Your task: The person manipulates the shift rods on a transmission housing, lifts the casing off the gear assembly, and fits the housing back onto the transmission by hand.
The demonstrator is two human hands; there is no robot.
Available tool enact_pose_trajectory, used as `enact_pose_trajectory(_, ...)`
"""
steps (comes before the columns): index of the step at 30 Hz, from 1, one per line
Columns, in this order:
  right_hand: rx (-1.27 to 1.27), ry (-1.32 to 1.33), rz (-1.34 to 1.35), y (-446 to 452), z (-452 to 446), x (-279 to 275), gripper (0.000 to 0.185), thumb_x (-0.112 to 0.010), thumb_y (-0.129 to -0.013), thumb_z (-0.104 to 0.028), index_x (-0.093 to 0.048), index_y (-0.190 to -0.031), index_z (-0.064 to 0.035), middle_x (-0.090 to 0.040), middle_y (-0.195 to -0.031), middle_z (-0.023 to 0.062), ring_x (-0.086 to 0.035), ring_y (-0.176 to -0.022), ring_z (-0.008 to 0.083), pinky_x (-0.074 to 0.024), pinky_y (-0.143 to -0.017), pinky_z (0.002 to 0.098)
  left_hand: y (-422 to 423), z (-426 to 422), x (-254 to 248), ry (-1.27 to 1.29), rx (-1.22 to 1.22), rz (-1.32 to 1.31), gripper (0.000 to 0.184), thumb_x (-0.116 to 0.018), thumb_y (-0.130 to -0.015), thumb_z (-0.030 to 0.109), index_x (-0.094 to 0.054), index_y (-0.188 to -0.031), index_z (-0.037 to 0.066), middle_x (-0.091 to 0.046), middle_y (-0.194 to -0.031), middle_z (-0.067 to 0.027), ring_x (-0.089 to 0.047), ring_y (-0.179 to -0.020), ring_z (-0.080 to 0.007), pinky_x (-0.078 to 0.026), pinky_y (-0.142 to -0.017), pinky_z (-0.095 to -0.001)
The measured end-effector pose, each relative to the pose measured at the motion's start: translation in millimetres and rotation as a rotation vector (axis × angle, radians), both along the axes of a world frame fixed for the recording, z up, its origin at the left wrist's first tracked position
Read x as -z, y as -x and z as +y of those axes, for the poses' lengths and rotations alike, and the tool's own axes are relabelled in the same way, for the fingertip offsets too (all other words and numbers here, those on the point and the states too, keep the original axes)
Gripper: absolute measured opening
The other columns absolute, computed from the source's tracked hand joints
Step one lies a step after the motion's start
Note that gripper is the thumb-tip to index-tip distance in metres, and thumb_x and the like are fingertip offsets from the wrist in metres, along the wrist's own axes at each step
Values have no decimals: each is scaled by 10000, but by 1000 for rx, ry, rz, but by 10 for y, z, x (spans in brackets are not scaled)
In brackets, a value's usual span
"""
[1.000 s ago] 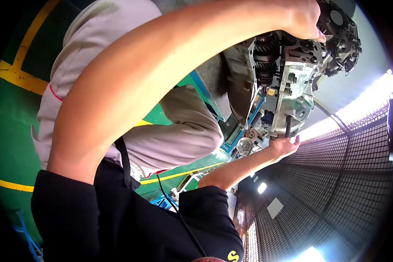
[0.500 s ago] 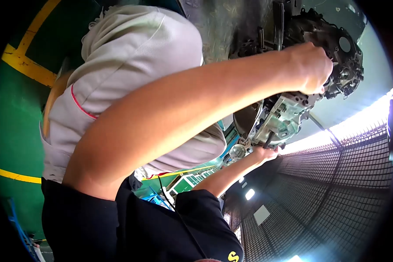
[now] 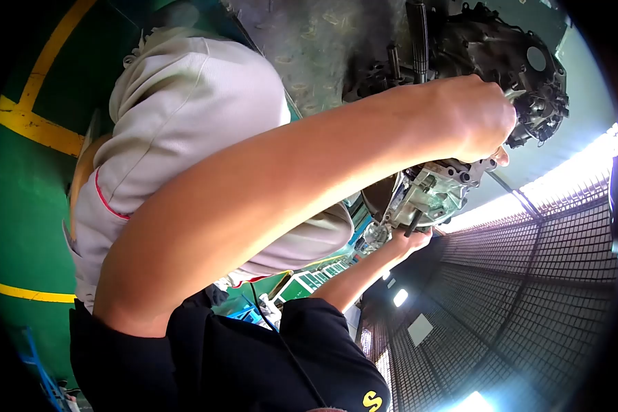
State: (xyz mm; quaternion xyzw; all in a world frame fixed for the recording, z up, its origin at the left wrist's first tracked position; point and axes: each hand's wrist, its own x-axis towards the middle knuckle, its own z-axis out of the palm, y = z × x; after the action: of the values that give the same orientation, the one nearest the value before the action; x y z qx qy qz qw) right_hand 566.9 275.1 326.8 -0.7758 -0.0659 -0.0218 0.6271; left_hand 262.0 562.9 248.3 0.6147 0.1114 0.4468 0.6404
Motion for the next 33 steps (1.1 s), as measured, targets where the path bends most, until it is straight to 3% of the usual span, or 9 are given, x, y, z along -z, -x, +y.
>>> enact_pose_trajectory(6, -84, 84, -50, -84, -109, -24, 464, -428, -936, -305, -624, -1233, -7, -656, -1220, 150, -674, -1071, 328, -571, -924, 491, -26, -5, 18, 9, -40, 45, 378, -664, -982, 362, -754, -935, -2, -742, -850, -190, -739, -837, -377, -581, -738, -453)
enact_pose_trajectory(9, -68, -31, -12, -214, -210, -118, 457, -446, -936, -294, -623, -1249, -12, -651, -1249, 161, -668, -1092, 337, -558, -949, 504, -59, -16, 24, 11, -54, 72, 417, -638, -998, 396, -752, -945, -2, -741, -864, -197, -739, -843, -384, -584, -764, -457)
enact_pose_trajectory(11, -91, -87, 28, -120, -159, -94, 482, -471, -930, -318, -606, -1282, -17, -627, -1311, 169, -633, -1162, 356, -517, -1004, 540, -48, -9, -9, 55, -46, 127, 440, -620, -1006, 414, -754, -932, 1, -746, -896, -197, -740, -875, -386, -583, -795, -462)
enact_pose_trajectory(13, -23, -109, 47, -123, -203, -97, 639, -478, -903, -417, -539, -1412, -35, -562, -1420, 196, -538, -1306, 387, -432, -1079, 584, -117, -5, -17, 28, -52, 178, 438, -614, -1006, 423, -764, -958, 14, -753, -946, -193, -739, -923, -380, -575, -836, -469)
enact_pose_trajectory(17, 47, -172, 44, -77, -239, -96, 638, -504, -920, -464, -507, -1343, 13, -537, -1365, 173, -499, -1271, 312, -373, -1086, 512, -157, -62, -23, -5, -94, 178, 420, -615, -999, 406, -769, -1017, 15, -751, -991, -199, -735, -957, -378, -571, -862, -463)
enact_pose_trajectory(21, 23, -158, 40, -140, -288, -175, 659, -528, -920, -463, -445, -1354, 26, -484, -1370, 189, -469, -1279, 329, -371, -1078, 528, -142, -189, 53, -110, -121, 233, 401, -622, -991, 373, -763, -1034, 0, -742, -1030, -210, -734, -975, -369, -575, -876, -446)
enact_pose_trajectory(33, -17, -52, 84, 196, -112, -334, 579, -506, -941, -441, -460, -1335, -19, -542, -1304, 153, -524, -1197, 299, -394, -1056, 478, -144, -27, 70, -188, -189, 203, 355, -645, -968, 275, -745, -1084, -46, -718, -1147, -245, -731, -1029, -342, -587, -917, -394)
